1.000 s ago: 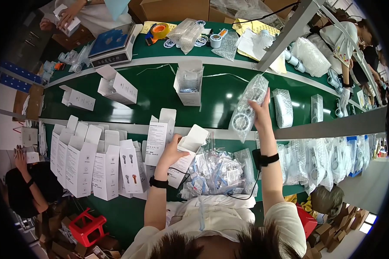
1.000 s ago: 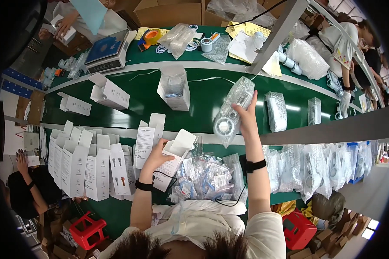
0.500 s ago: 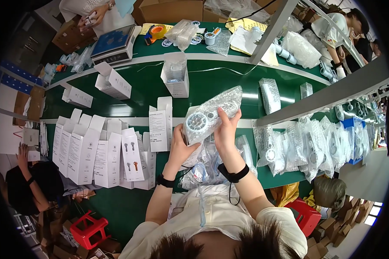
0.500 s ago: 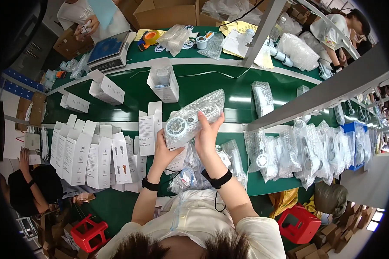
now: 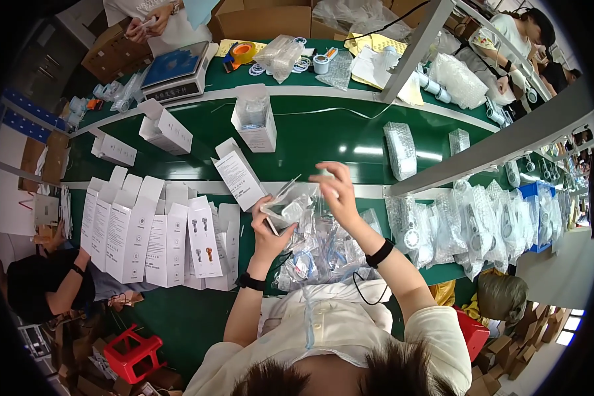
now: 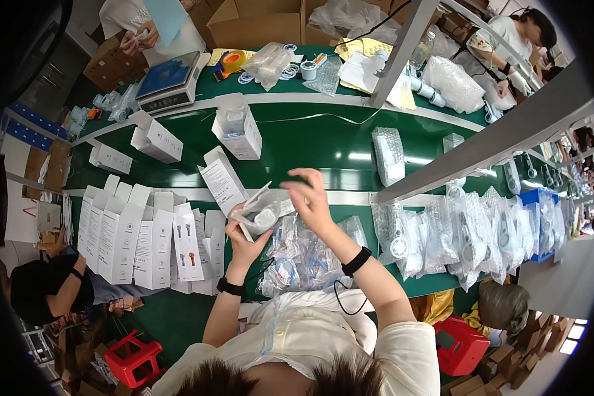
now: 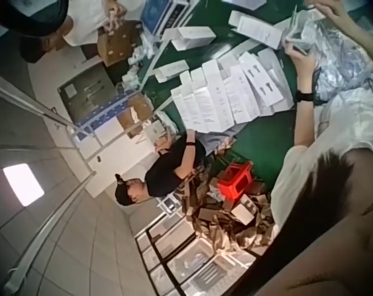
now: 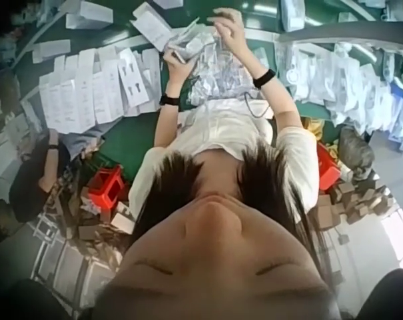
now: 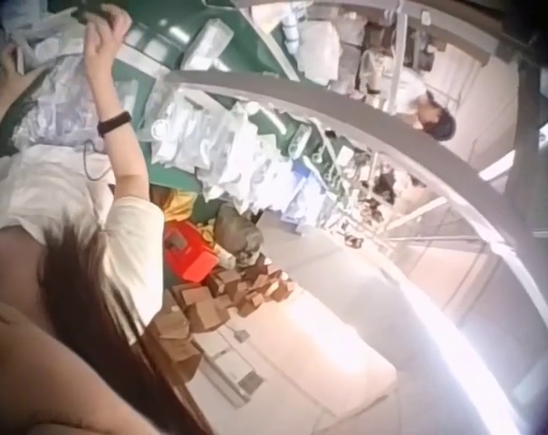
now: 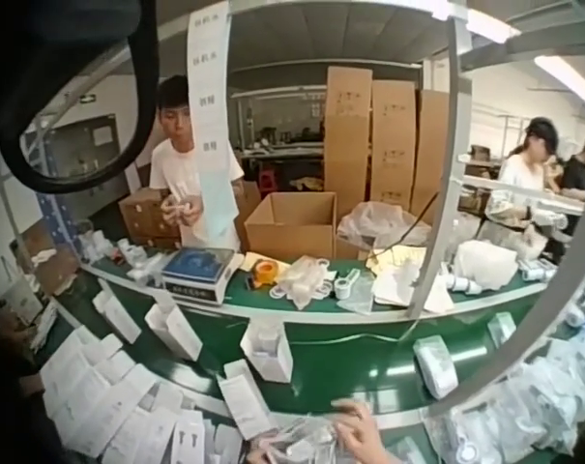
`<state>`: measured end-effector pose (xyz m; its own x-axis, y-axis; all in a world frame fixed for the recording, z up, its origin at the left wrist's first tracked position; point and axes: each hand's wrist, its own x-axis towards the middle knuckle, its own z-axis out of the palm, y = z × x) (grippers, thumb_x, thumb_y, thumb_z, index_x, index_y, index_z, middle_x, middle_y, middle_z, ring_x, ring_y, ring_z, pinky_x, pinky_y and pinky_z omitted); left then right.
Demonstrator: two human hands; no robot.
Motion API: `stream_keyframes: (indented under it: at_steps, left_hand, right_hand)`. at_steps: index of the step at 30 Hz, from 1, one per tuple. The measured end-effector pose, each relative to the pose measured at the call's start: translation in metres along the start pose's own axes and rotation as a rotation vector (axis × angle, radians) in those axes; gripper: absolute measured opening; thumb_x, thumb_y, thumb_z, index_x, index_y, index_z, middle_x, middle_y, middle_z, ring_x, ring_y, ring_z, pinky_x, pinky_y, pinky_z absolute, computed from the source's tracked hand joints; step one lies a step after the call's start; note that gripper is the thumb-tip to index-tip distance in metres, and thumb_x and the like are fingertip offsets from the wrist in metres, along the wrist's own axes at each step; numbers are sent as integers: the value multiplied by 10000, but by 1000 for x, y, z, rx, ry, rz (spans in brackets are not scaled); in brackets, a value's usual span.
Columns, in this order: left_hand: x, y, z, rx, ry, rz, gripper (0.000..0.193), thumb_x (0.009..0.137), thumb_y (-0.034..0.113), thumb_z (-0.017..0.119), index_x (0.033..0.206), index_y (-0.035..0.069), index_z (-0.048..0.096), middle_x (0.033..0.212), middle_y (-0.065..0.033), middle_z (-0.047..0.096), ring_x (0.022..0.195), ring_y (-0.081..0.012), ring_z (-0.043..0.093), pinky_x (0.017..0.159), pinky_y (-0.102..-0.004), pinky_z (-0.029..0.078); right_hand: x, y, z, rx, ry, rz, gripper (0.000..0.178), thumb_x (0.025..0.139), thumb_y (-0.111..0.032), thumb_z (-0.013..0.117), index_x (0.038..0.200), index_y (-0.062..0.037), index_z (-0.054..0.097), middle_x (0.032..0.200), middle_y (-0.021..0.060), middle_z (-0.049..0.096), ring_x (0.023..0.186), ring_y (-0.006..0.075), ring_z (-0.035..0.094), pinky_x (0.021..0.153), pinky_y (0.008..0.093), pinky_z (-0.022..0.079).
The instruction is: The person packs items by hand, picking up a bubble-wrapped object and a small bag to place them into a white box. They repeat this process multiple times, occasionally reaching into a cardboard box for more supplies.
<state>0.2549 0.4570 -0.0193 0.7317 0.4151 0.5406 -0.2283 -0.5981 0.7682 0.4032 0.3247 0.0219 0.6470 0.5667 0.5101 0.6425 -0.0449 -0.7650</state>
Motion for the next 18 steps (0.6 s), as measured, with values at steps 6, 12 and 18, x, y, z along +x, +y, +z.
stream_keyframes:
  at_steps: [6,12,18]
  left_hand:
    - [-6,5,-16,-14,78,-42,785,579,18,748,1141,81,204,1209,-227,324,1095,-362,403,885,-440,375]
    - [14,28,-30,147,43,85,607,637,4,696,1145,55,368,1200,-200,362,1065,-361,435,860,-409,400]
    - [20,29,-38,124,-12,-184,279,677,20,652,942,-7,569,1094,-162,486,966,-304,512,796,-333,424]
  right_hand:
    - [-35,88,64,-556,-301,469,292,674,-139,659,943,-56,579,1030,144,508,918,335,492,728,381,446]
    - [-46,132,45,-395,-511,497,311,670,-72,662,951,-40,533,920,138,564,801,263,555,697,343,461]
    - [-11,67,-22,43,-210,555,212,704,45,565,887,-20,481,796,121,548,715,190,548,616,255,432]
